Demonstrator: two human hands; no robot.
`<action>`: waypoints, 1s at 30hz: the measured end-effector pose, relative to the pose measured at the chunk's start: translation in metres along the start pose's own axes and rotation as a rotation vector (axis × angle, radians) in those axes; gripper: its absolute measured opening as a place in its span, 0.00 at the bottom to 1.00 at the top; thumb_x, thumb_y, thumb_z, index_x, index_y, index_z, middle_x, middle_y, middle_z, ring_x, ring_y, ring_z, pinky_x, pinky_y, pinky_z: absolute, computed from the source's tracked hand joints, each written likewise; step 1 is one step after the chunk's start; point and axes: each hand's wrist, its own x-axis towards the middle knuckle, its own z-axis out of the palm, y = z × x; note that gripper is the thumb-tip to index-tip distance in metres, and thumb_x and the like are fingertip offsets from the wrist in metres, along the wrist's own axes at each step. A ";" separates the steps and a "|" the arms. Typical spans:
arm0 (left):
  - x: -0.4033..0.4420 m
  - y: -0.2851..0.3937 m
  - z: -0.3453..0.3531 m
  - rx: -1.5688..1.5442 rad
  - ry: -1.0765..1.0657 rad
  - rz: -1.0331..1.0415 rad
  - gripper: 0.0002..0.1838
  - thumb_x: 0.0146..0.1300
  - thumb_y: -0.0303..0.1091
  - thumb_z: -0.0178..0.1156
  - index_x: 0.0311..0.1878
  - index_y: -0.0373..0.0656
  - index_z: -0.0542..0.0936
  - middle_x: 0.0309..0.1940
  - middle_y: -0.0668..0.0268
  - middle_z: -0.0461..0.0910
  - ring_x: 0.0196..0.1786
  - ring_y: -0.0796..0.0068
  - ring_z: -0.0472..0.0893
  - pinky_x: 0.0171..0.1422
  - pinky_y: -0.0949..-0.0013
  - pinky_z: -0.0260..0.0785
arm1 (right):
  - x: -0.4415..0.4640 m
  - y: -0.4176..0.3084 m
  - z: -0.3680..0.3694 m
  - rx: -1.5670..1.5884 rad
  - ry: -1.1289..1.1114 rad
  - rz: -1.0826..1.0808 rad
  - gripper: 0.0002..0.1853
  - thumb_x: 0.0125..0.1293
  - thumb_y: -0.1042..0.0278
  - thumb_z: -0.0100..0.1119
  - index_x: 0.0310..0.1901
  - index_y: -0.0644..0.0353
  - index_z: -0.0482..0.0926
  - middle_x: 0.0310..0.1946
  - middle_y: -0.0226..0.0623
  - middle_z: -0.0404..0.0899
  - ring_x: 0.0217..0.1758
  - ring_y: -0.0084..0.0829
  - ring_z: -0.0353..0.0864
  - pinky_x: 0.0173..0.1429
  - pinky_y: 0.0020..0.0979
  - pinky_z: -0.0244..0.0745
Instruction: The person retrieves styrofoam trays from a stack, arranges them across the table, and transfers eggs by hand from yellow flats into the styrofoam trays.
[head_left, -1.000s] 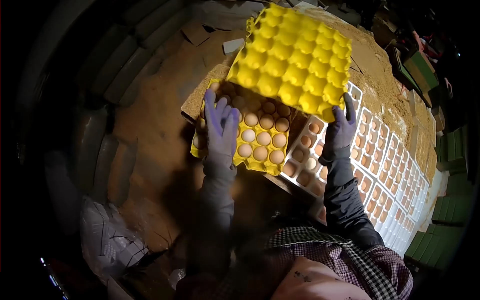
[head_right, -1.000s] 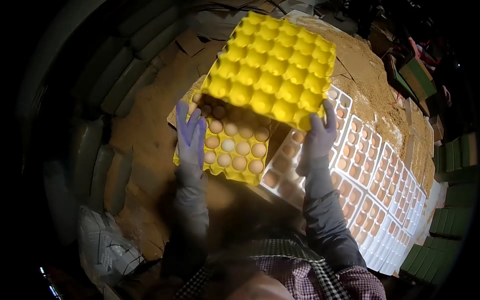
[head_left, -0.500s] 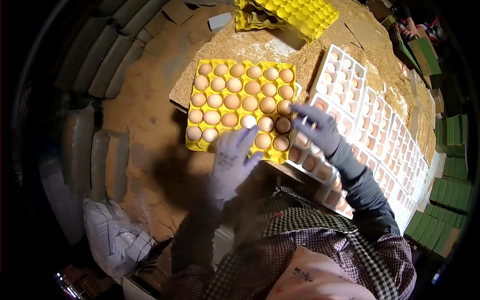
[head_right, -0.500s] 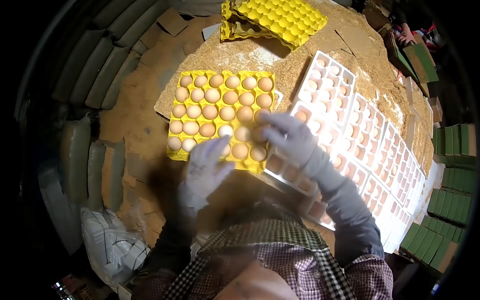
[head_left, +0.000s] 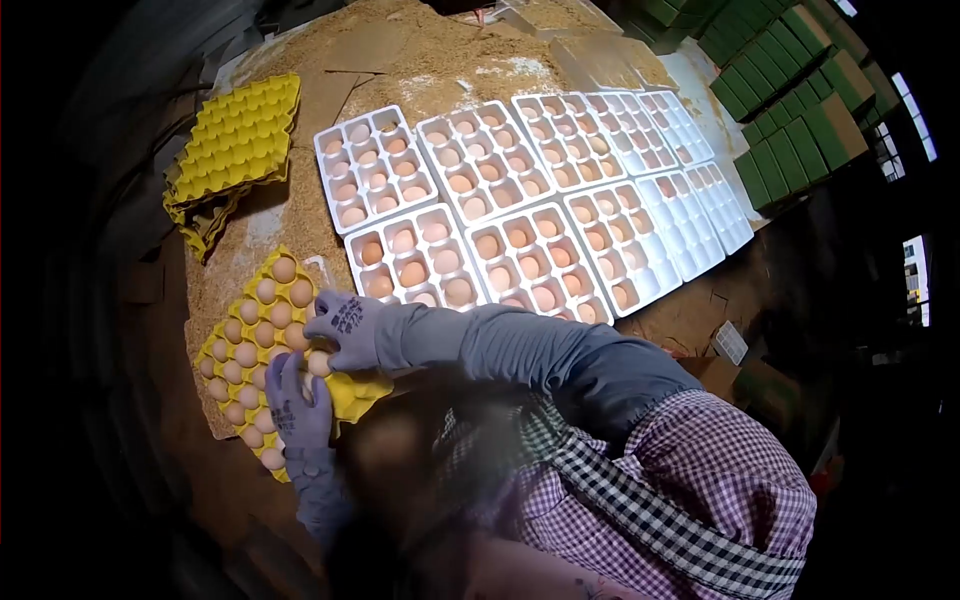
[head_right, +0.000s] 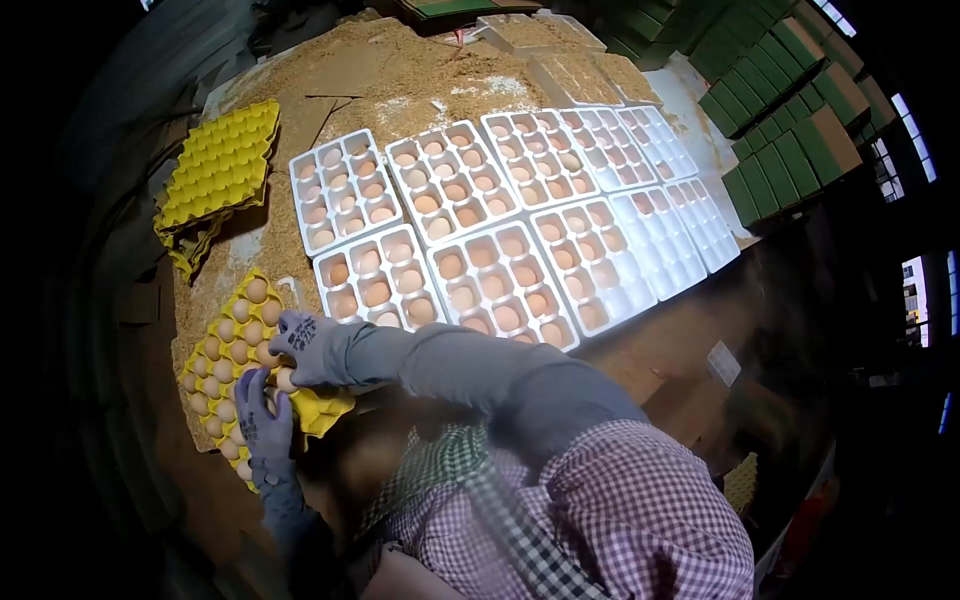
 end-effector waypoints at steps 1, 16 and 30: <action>0.004 0.009 0.004 0.212 -0.173 0.066 0.30 0.57 0.37 0.65 0.63 0.40 0.71 0.62 0.56 0.71 0.63 0.52 0.71 0.66 0.54 0.66 | -0.003 -0.012 0.016 -0.191 -0.119 0.150 0.16 0.59 0.62 0.61 0.49 0.52 0.78 0.50 0.41 0.74 0.52 0.44 0.77 0.52 0.42 0.76; 0.047 -0.012 0.025 0.901 -0.160 0.192 0.42 0.55 0.50 0.69 0.73 0.53 0.65 0.69 0.52 0.63 0.67 0.51 0.67 0.67 0.56 0.65 | 0.040 0.025 0.048 -0.465 0.014 0.133 0.22 0.63 0.63 0.57 0.59 0.55 0.78 0.71 0.51 0.59 0.60 0.54 0.73 0.59 0.45 0.76; 0.006 0.216 0.084 -0.637 0.122 -0.070 0.31 0.47 0.31 0.77 0.58 0.43 0.79 0.66 0.55 0.63 0.67 0.60 0.68 0.69 0.58 0.66 | -0.297 0.114 -0.181 0.243 0.805 0.717 0.24 0.49 0.56 0.78 0.45 0.58 0.81 0.62 0.45 0.62 0.63 0.43 0.70 0.62 0.39 0.73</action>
